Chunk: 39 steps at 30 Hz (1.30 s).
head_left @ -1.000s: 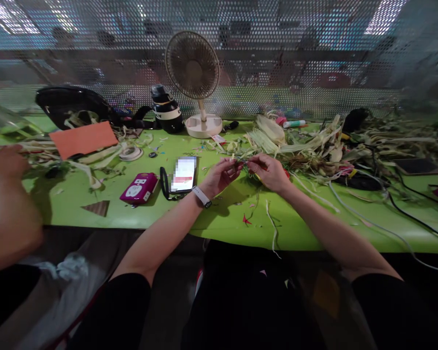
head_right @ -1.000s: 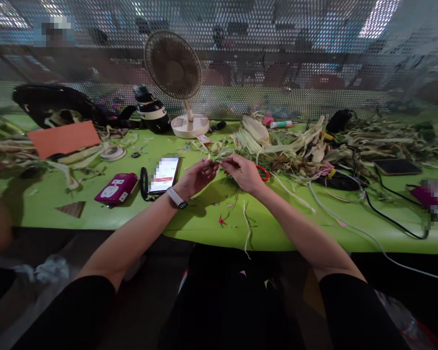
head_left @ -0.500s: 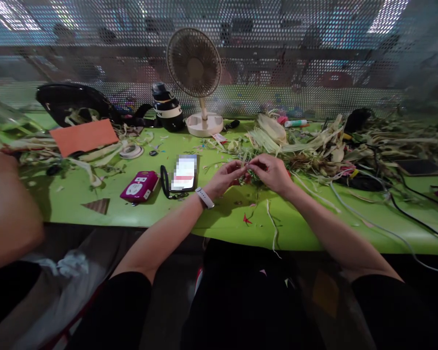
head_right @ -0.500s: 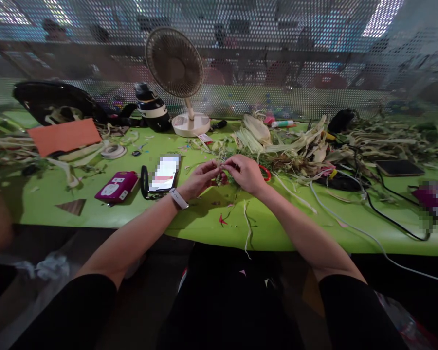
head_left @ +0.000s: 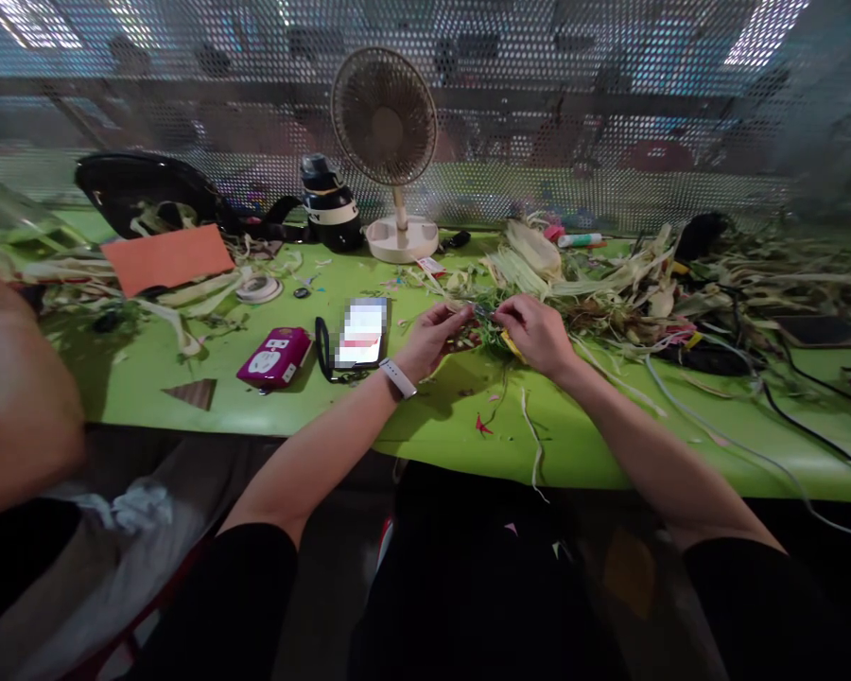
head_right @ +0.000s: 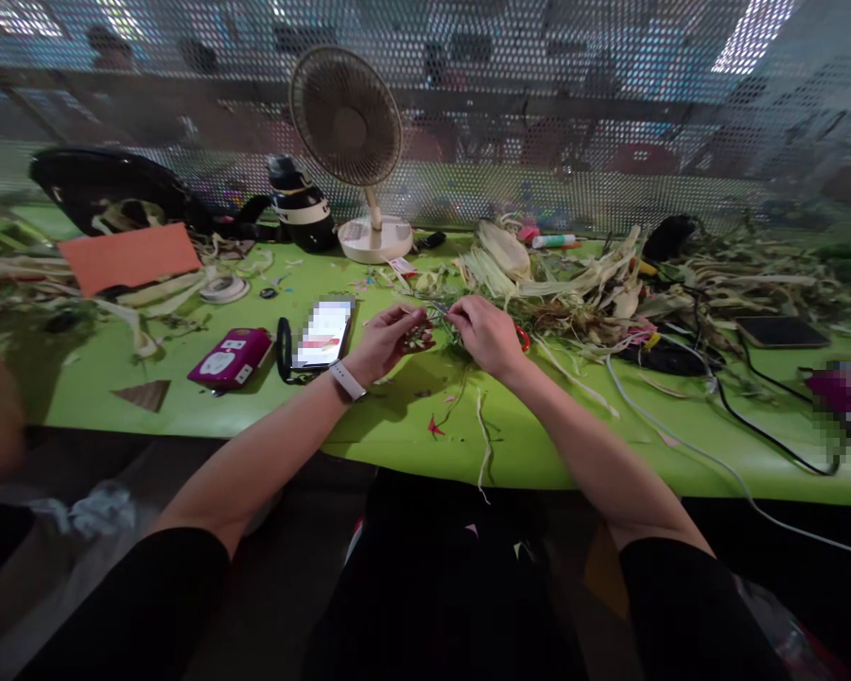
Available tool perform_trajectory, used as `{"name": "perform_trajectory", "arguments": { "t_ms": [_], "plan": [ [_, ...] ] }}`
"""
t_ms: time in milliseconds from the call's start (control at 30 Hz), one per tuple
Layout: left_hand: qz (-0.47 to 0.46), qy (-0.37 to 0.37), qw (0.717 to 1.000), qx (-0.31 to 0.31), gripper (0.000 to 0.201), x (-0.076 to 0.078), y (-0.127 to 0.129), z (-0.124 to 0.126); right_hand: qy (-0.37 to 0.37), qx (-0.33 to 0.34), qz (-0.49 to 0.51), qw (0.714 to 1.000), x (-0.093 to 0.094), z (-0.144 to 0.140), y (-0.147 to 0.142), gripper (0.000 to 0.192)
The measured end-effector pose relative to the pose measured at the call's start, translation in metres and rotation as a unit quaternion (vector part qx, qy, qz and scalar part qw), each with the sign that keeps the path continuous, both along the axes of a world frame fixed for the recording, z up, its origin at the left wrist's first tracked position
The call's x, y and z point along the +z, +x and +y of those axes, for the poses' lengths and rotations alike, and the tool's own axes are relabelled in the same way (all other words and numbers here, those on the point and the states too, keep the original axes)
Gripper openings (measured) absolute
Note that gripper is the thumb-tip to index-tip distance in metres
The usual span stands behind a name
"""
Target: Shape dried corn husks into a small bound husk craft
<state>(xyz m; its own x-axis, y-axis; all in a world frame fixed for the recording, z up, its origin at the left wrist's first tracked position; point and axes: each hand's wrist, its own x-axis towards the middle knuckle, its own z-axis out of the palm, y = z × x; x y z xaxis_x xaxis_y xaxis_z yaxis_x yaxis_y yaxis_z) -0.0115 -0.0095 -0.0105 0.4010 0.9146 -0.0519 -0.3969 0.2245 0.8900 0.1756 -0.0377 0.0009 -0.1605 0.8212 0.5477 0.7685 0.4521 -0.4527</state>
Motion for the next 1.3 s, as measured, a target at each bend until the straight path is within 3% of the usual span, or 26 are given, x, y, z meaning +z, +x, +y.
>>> {"name": "perform_trajectory", "arguments": {
  "t_ms": [267, 567, 700, 833, 900, 1067, 1300],
  "plan": [
    [-0.026, 0.019, 0.998, -0.057, 0.030, -0.002, -0.008, 0.006, 0.029, -0.021, 0.020, 0.999, 0.004, 0.001, 0.004, 0.022],
    [-0.006, 0.055, 0.998, 0.038, 0.040, -0.002, -0.005, 0.008, 0.021, -0.004, 0.023, 1.000, 0.007, 0.003, 0.006, 0.018],
    [-0.033, 0.025, 0.996, 0.078, 0.040, -0.001, -0.007, 0.013, -0.063, -0.066, -0.053, 0.994, 0.014, 0.004, 0.016, 0.016],
    [-0.052, -0.005, 0.994, 0.096, 0.038, 0.001, -0.007, 0.017, -0.189, -0.115, -0.238, 0.946, 0.015, 0.002, 0.022, 0.018],
    [-0.062, -0.001, 0.994, 0.095, 0.035, 0.001, -0.008, 0.019, -0.226, -0.114, -0.284, 0.925, 0.014, 0.001, 0.021, 0.025],
    [-0.073, -0.002, 0.994, 0.087, 0.036, -0.001, -0.010, 0.021, -0.260, -0.119, -0.312, 0.906, 0.018, 0.000, 0.021, 0.047],
    [-0.078, 0.014, 0.993, 0.084, 0.033, -0.003, -0.011, 0.023, -0.294, -0.144, -0.286, 0.900, 0.018, 0.005, 0.028, 0.049]
  ]
}}
